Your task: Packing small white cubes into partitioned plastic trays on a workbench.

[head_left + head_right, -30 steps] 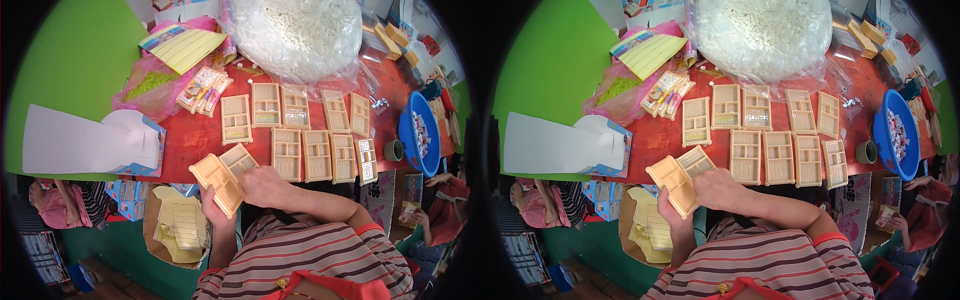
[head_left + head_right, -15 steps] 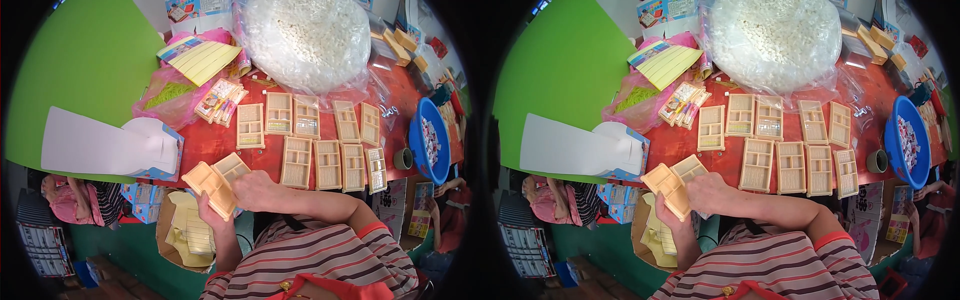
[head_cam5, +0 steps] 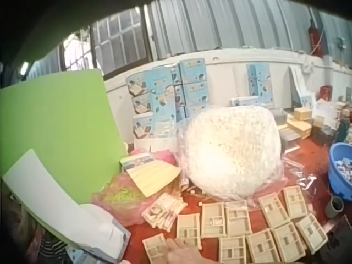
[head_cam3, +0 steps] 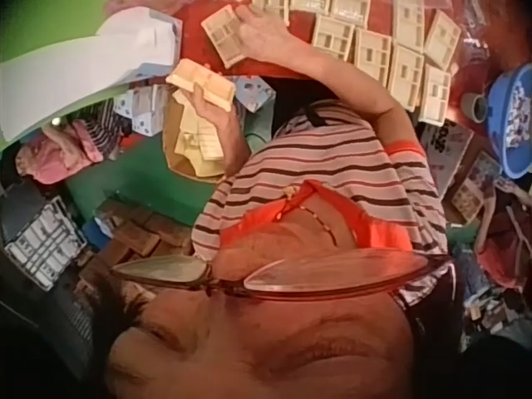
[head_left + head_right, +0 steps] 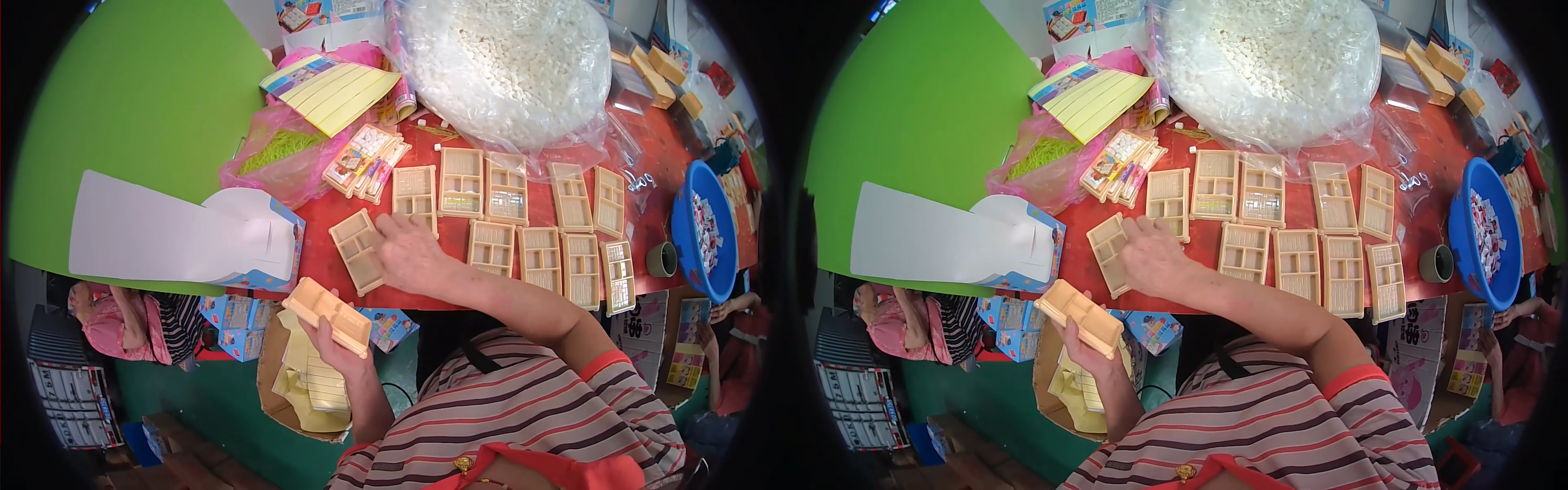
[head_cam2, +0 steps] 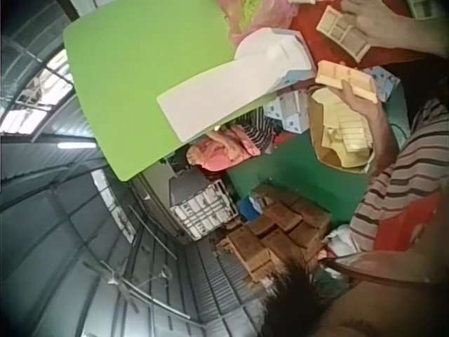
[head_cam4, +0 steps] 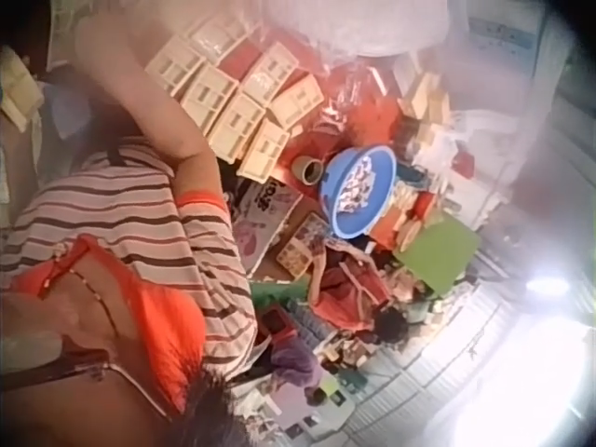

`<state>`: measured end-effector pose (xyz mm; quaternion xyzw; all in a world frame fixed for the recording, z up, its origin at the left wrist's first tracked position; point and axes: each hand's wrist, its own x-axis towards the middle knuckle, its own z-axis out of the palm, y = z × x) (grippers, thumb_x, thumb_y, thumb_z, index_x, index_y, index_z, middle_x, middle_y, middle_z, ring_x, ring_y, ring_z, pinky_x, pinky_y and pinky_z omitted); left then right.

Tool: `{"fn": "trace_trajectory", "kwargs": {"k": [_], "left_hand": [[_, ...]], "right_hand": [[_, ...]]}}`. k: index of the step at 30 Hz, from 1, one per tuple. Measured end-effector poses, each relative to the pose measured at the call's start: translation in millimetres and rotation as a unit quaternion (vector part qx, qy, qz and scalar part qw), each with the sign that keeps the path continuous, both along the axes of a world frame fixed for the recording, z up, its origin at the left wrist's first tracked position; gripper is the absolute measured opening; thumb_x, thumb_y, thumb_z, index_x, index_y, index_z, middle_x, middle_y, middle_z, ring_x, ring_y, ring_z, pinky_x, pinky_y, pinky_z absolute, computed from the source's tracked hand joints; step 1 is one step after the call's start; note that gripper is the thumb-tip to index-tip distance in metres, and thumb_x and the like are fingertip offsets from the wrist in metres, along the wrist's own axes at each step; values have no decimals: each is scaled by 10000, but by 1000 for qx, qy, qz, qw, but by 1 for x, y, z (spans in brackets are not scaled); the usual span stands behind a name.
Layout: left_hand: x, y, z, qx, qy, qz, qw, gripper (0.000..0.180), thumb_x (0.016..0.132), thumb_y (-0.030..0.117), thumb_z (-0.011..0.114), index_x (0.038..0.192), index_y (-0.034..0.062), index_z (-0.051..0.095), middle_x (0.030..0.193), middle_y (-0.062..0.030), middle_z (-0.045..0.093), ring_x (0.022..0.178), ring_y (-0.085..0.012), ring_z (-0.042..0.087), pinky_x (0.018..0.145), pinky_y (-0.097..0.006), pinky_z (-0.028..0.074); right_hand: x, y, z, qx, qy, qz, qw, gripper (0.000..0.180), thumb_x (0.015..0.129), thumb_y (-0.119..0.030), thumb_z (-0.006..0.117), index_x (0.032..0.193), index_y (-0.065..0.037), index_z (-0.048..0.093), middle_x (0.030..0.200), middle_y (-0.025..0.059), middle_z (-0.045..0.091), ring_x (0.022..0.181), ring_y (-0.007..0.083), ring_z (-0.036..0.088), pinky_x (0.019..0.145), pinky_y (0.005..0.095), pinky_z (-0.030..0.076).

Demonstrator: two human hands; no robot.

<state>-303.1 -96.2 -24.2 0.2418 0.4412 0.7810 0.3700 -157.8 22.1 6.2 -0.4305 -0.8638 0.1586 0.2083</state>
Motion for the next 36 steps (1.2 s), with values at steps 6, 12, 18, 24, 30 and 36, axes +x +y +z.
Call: {"fn": "trace_trajectory", "kwargs": {"k": [6, 12, 18, 24, 30, 36], "left_hand": [[1, 21, -2, -11, 10, -74, 997, 716, 860, 201, 505, 1496, 54, 209, 1442, -173, 386, 1211, -319, 530, 891, -386, 533], [3, 29, 2, -11, -50, -101, 994, 707, 867, 199, 492, 1504, 71, 212, 1466, -173, 374, 1210, -351, 532, 906, -443, 537], [9, 20, -6, 14, -110, -139, 984, 633, 937, 285, 402, 1484, 3, 257, 1426, -243, 426, 1241, -397, 510, 933, -524, 516], [18, 13, 2, -16, -119, -169, 978, 638, 931, 309, 421, 1471, 1, 282, 1381, -259, 453, 1206, -368, 536, 930, -496, 519], [105, 18, 31, 18, -50, -199, 978, 654, 909, 313, 447, 1462, -2, 294, 1344, -216, 484, 1199, -327, 534, 976, -460, 468], [163, 32, 28, 0, -43, -302, 952, 760, 870, 316, 437, 1526, 60, 150, 1497, -233, 297, 1314, -363, 418, 1078, -467, 367]], "right_hand": [[39, 11, -34, 128, -54, 7, 990, 167, 744, -143, 656, 889, -62, 639, 979, 82, 551, 977, 232, 536, 875, 422, 396], [29, 4, -16, 173, -48, 73, 981, 240, 729, -132, 645, 956, -58, 660, 1041, 86, 570, 1002, 236, 543, 892, 429, 392], [11, 1, -46, 212, -52, 131, 967, 245, 706, -245, 635, 865, -70, 701, 960, 82, 600, 992, 232, 547, 965, 426, 337], [20, -12, -43, 213, 8, 87, 973, 233, 693, -271, 645, 797, -72, 706, 891, 76, 608, 944, 238, 571, 892, 436, 349], [90, -40, 16, -44, 275, 61, 958, 184, 798, -224, 612, 789, -41, 625, 777, 128, 573, 787, 326, 594, 689, 432, 444], [140, -87, 21, -54, 272, 5, 961, 252, 845, -237, 607, 750, -11, 552, 751, 152, 554, 741, 364, 588, 659, 458, 457]]}}
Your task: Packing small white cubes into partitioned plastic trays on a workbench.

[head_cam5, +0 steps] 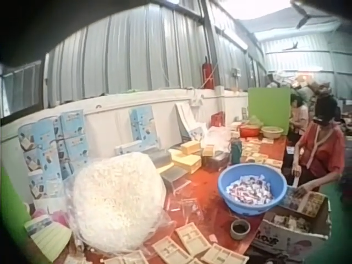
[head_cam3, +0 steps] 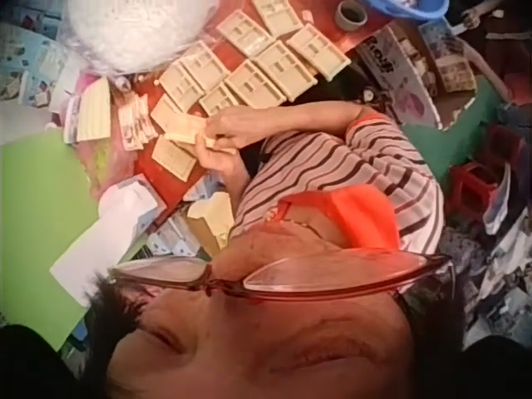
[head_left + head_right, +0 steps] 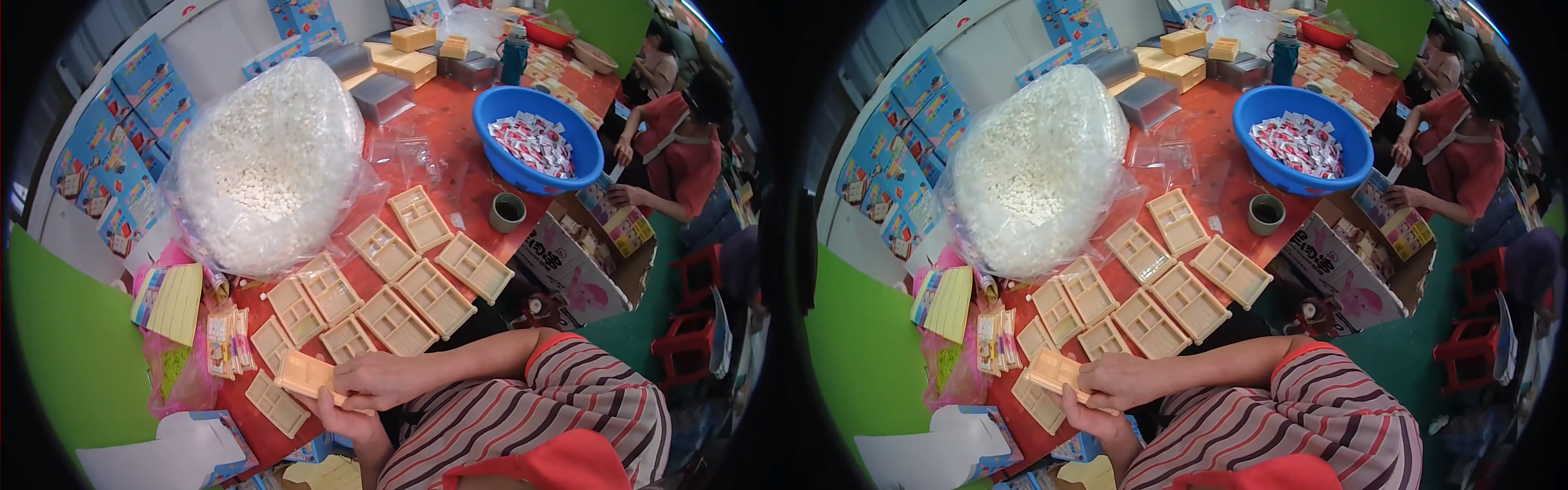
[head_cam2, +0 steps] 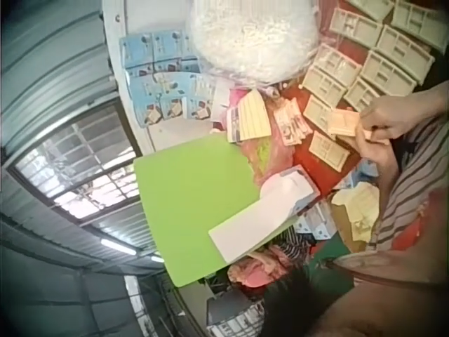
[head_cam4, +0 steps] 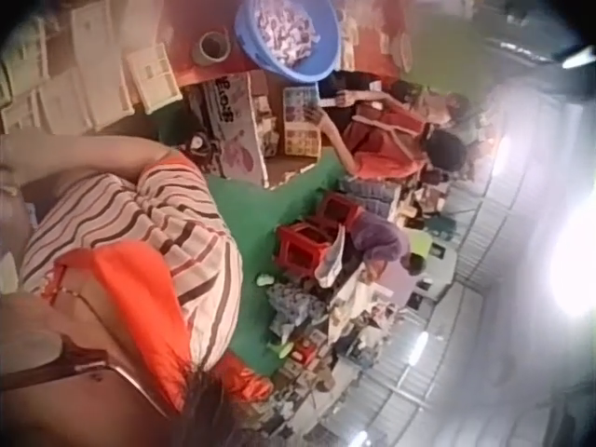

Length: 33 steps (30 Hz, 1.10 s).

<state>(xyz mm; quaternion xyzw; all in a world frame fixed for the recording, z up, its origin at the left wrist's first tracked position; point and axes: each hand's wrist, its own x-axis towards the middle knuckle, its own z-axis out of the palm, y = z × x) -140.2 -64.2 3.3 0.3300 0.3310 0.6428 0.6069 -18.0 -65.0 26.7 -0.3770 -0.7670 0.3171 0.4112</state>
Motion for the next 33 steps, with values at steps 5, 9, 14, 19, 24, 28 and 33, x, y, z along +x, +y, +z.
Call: {"fn": "trace_trajectory", "kwargs": {"k": [5, 9, 14, 19, 24, 28, 33], "left_hand": [[43, 6, 3, 40, 24, -58, 997, 808, 830, 294, 453, 1514, 6, 134, 1510, -221, 285, 1341, -362, 390, 1101, -472, 326], [66, 3, -5, 12, -7, -126, 992, 680, 880, 311, 451, 1475, 37, 267, 1303, -220, 505, 1172, -300, 530, 986, -411, 426], [87, 9, 8, -19, -57, -196, 979, 595, 910, 306, 460, 1423, 26, 350, 1275, -214, 541, 1112, -293, 580, 932, -407, 494], [98, 27, 4, -69, -64, -206, 974, 652, 844, 245, 540, 1431, 49, 336, 1277, -164, 517, 1149, -270, 552, 969, -408, 461], [111, 55, 8, -118, -137, -263, 948, 503, 900, 266, 528, 1309, -22, 476, 1165, -193, 623, 989, -300, 646, 841, -405, 552], [134, 76, 3, -151, -140, -298, 932, 515, 888, 259, 515, 1321, -14, 466, 1131, -225, 626, 964, -334, 662, 754, -426, 593], [165, 81, 7, -138, -99, -311, 935, 507, 882, 247, 509, 1312, -18, 466, 1136, -201, 625, 1000, -336, 657, 752, -441, 604]], "right_hand": [[34, -19, -1, -11, 18, -98, 995, 231, 834, -200, 624, 771, 3, 533, 770, 173, 549, 714, 369, 573, 648, 457, 449], [62, -29, -8, -37, 63, -92, 993, 238, 846, -207, 628, 782, 2, 534, 757, 174, 542, 711, 364, 570, 631, 435, 430], [91, -29, 3, -156, 149, -95, 972, 250, 856, -223, 642, 790, 0, 552, 704, 135, 545, 637, 258, 589, 580, 371, 443], [112, -25, 4, -294, 310, -108, 898, 226, 884, -187, 615, 736, -34, 538, 664, -1, 506, 576, 88, 480, 517, 274, 369], [159, -16, 6, -204, 334, -190, 900, 205, 879, -179, 611, 741, -45, 540, 673, 2, 484, 640, 86, 476, 582, 253, 361], [187, -9, 9, -31, -18, -363, 931, 175, 857, -174, 595, 774, -31, 539, 730, 80, 512, 685, 223, 528, 632, 330, 377], [213, 0, -11, -51, -224, -449, 864, 140, 821, -164, 564, 804, -28, 593, 803, 150, 581, 795, 349, 588, 682, 440, 417]]}}
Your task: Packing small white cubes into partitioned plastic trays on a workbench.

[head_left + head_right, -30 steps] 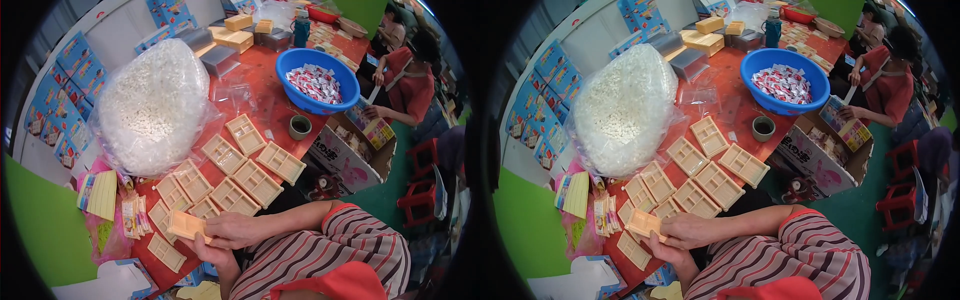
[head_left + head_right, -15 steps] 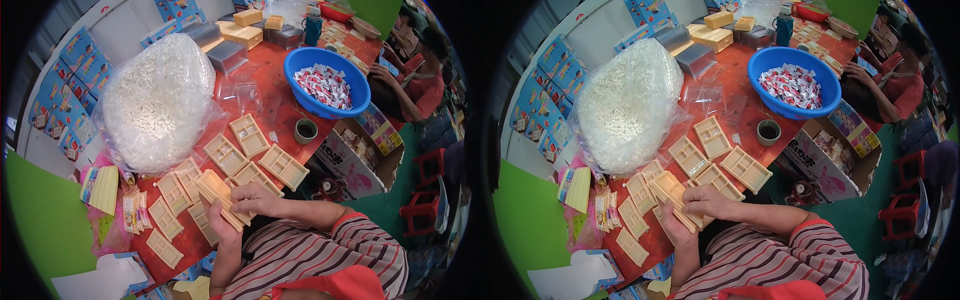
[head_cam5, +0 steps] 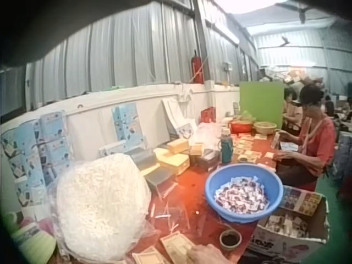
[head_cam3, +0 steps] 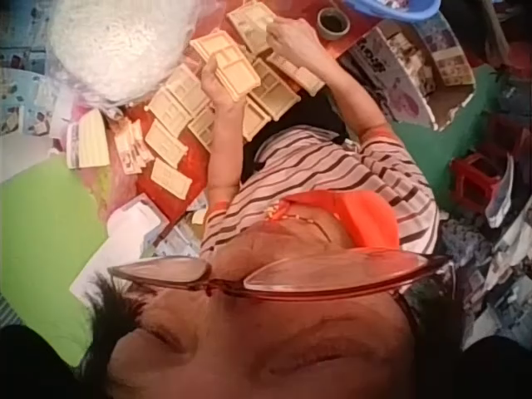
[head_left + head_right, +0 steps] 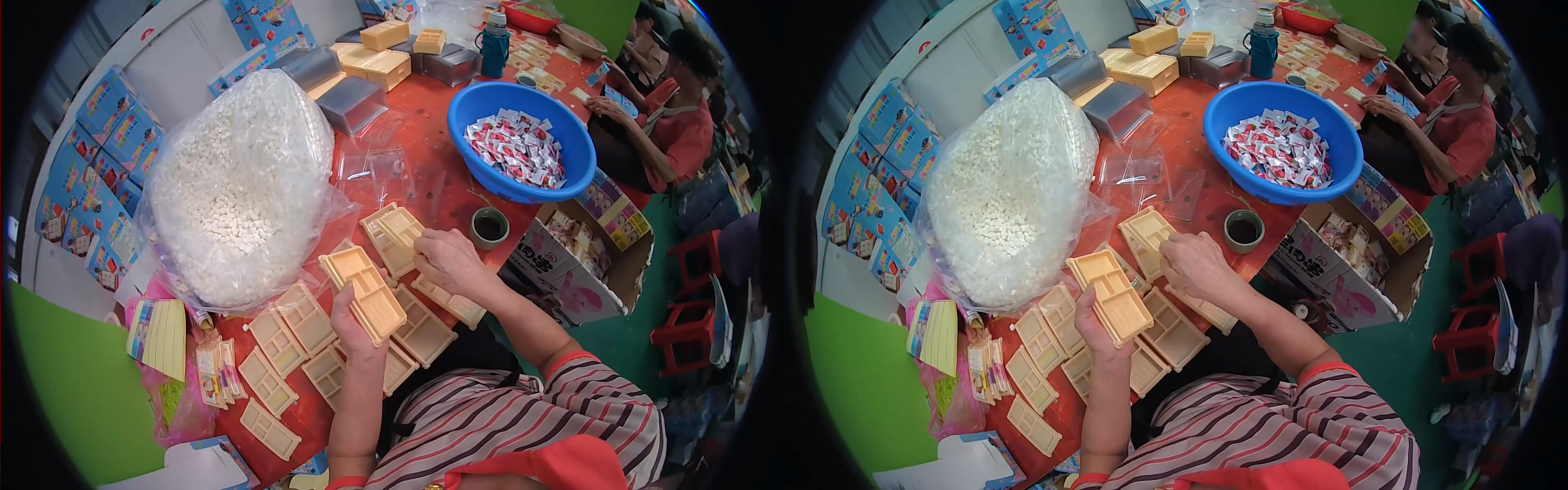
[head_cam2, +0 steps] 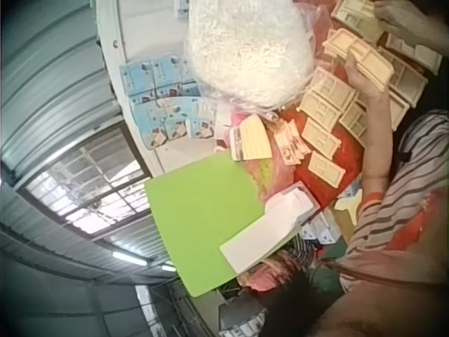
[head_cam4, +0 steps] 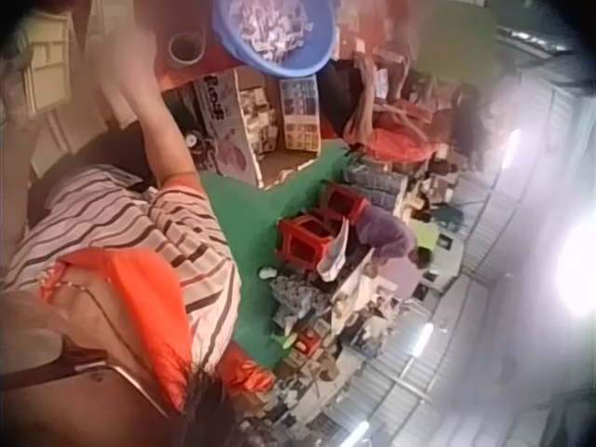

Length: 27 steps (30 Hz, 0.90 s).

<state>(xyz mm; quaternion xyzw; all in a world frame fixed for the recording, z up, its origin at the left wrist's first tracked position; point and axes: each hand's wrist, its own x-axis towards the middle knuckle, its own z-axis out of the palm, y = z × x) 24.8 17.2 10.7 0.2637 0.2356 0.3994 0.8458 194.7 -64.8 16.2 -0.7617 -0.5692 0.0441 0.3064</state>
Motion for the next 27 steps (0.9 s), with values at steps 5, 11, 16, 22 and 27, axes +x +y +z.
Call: {"fn": "trace_trajectory", "kwargs": {"k": [5, 11, 16, 22, 27], "left_hand": [[1, -3, -12, -15, -7, -37, 999, 497, 892, 243, 496, 1318, -9, 456, 1120, -194, 628, 1004, -314, 654, 763, -434, 596], [-4, -3, -11, -27, -6, -27, 999, 492, 905, 245, 465, 1304, -43, 468, 1128, -216, 631, 1022, -346, 654, 752, -470, 603], [-17, -5, -8, -30, -31, -40, 998, 487, 916, 242, 448, 1306, -48, 469, 1129, -229, 633, 1027, -356, 651, 754, -476, 603], [-30, -14, -1, -31, -75, -79, 994, 491, 919, 240, 448, 1310, -57, 475, 1132, -230, 636, 1052, -371, 641, 767, -486, 599], [-33, -22, 6, -27, -30, -24, 999, 543, 896, 266, 486, 1332, -56, 453, 1128, -276, 620, 875, -339, 684, 759, -423, 598]], "right_hand": [[26, 9, 0, -95, 32, -31, 994, 239, 797, -191, 528, 749, 22, 626, 813, 202, 647, 800, 388, 640, 714, 495, 466], [43, 34, -8, -132, 17, -94, 987, 269, 780, -212, 536, 758, 19, 672, 825, 251, 659, 809, 387, 663, 741, 496, 483], [33, 36, -25, -103, -71, -125, 984, 216, 773, -187, 565, 762, -17, 697, 850, 208, 679, 828, 345, 676, 745, 474, 468], [28, 30, -50, -116, -167, -153, 967, 183, 769, -172, 577, 774, -36, 699, 846, 139, 682, 803, 282, 668, 718, 428, 446], [26, 29, -49, -120, -197, -167, 959, 131, 766, -154, 579, 786, -56, 664, 832, 124, 664, 816, 266, 661, 709, 409, 448]]}}
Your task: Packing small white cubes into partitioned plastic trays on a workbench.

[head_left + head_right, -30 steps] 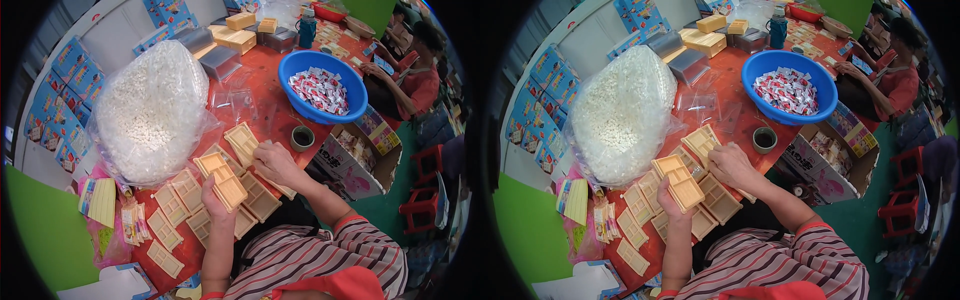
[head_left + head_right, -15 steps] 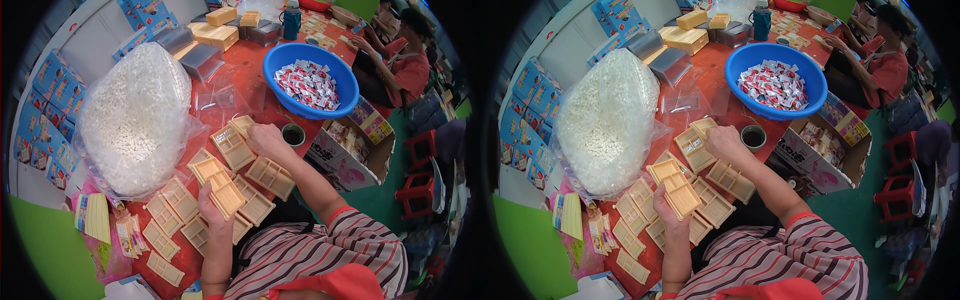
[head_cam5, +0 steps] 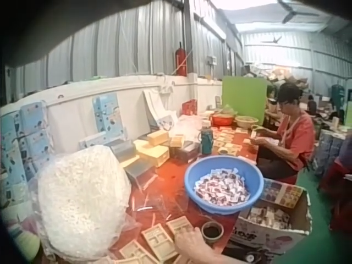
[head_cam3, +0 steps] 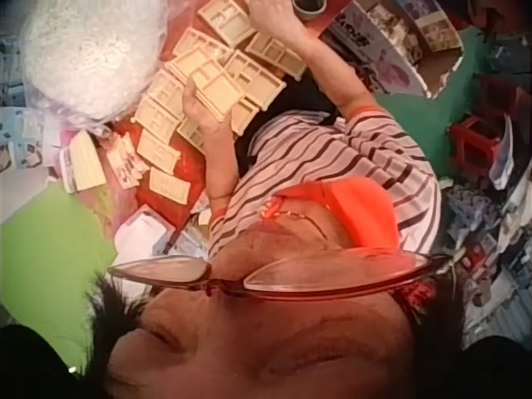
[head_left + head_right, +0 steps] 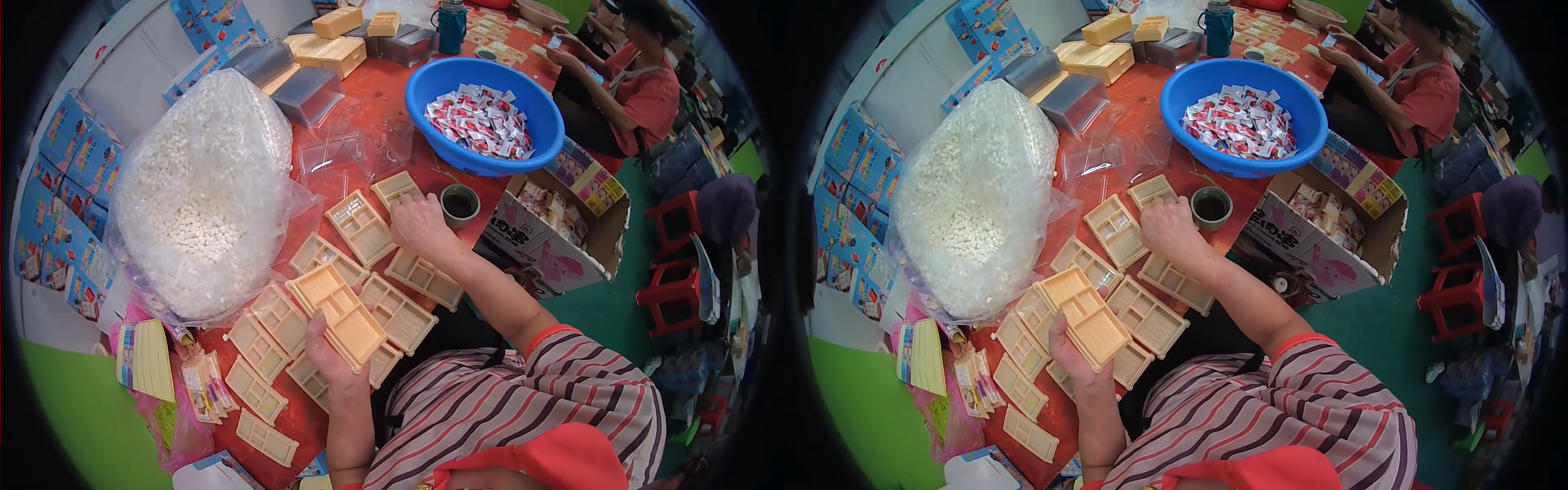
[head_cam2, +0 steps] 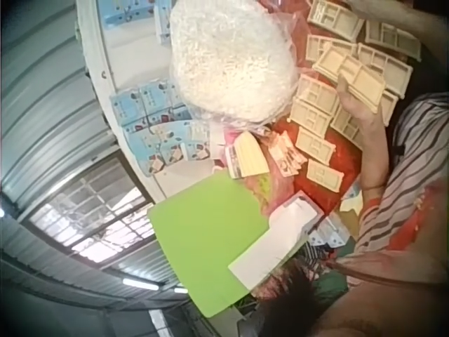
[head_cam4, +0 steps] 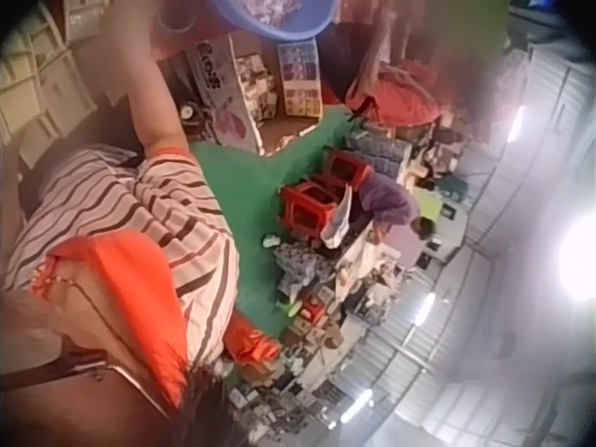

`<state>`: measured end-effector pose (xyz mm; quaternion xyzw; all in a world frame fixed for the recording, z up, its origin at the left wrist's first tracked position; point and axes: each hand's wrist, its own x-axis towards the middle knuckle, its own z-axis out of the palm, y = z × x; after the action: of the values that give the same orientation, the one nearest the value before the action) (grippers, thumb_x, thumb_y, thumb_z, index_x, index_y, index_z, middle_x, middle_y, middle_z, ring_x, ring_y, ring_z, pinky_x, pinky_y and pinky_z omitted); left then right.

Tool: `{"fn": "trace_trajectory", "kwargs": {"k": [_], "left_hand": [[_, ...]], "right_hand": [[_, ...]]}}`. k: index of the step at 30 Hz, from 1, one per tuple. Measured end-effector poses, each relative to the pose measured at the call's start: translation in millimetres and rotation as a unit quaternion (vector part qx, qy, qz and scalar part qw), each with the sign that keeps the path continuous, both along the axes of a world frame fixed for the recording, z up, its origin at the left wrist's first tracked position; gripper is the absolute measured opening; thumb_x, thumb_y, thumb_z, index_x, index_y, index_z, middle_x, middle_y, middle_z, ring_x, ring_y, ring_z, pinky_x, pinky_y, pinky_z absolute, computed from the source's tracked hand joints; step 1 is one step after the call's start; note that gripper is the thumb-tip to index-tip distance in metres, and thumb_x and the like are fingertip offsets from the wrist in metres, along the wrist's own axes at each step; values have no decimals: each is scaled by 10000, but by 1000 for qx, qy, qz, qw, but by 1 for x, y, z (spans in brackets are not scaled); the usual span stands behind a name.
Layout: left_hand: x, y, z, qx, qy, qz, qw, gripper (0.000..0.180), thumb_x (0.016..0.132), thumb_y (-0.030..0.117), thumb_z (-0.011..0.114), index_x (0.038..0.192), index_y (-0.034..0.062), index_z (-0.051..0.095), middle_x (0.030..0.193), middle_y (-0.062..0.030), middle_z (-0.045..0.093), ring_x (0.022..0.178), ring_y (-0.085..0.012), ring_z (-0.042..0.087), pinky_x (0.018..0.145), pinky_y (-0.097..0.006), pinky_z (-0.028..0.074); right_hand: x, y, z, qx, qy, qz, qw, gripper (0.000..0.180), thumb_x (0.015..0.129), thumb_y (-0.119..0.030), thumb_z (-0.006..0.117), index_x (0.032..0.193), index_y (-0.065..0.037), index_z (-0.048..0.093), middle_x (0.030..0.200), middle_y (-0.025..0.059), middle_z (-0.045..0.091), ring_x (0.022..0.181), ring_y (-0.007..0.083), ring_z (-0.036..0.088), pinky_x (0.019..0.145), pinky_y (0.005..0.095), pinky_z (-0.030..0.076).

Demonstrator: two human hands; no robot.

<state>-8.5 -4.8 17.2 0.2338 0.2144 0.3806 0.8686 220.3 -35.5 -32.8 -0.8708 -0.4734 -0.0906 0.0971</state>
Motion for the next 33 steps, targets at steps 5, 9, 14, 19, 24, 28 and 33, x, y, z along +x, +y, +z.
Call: {"fn": "trace_trajectory", "kwargs": {"k": [5, 9, 14, 19, 24, 28, 33], "left_hand": [[-12, 1, 0, 15, -21, -29, 999, 550, 903, 274, 481, 1345, -51, 440, 1137, -280, 612, 865, -341, 682, 751, -416, 599], [-12, -3, 2, 23, -7, -25, 999, 564, 901, 283, 484, 1355, -47, 428, 1137, -280, 612, 857, -339, 682, 735, -411, 596], [-13, -8, 3, 25, 7, -23, 999, 567, 901, 288, 487, 1355, -46, 431, 1140, -278, 614, 870, -342, 683, 733, -412, 596], [-16, -8, -2, 32, -2, -36, 999, 569, 900, 287, 494, 1356, -48, 432, 1150, -279, 614, 883, -344, 685, 742, -414, 594], [-15, -10, -2, 24, -6, -26, 999, 578, 903, 296, 498, 1361, -50, 429, 1150, -287, 612, 910, -348, 678, 775, -429, 588], [-18, -5, -7, -1, -17, -17, 1000, 590, 905, 299, 497, 1373, -51, 418, 1164, -294, 604, 932, -355, 672, 794, -439, 583], [-21, -7, -7, -8, -86, -29, 996, 609, 942, 277, 452, 1439, -48, 314, 1386, -258, 449, 1148, -405, 573, 830, -519, 572]], "right_hand": [[-2, -1, -5, 42, -22, -1, 999, 150, 780, -168, 584, 810, -57, 680, 818, 116, 656, 792, 254, 644, 708, 405, 418], [-2, 2, -1, 52, -24, 4, 998, 139, 784, -161, 583, 812, -64, 679, 824, 112, 654, 796, 251, 642, 710, 403, 415], [2, 8, -4, 37, -15, 10, 999, 143, 787, -155, 575, 832, -57, 669, 868, 124, 656, 827, 268, 647, 731, 415, 436], [-1, 14, -8, 33, -7, 17, 999, 148, 784, -154, 574, 843, -49, 661, 902, 142, 654, 877, 287, 655, 755, 434, 464], [0, 9, -1, 26, 28, 12, 999, 163, 802, -167, 585, 879, -38, 647, 937, 148, 645, 886, 307, 645, 754, 447, 471], [-10, -19, 22, 99, 66, 65, 991, 219, 825, -184, 632, 979, -30, 613, 1096, 166, 585, 966, 308, 588, 790, 433, 447], [-47, -78, 26, 164, 72, 181, 967, 270, 794, -149, 669, 1027, -35, 594, 1151, 148, 564, 1039, 307, 550, 842, 419, 427]]}}
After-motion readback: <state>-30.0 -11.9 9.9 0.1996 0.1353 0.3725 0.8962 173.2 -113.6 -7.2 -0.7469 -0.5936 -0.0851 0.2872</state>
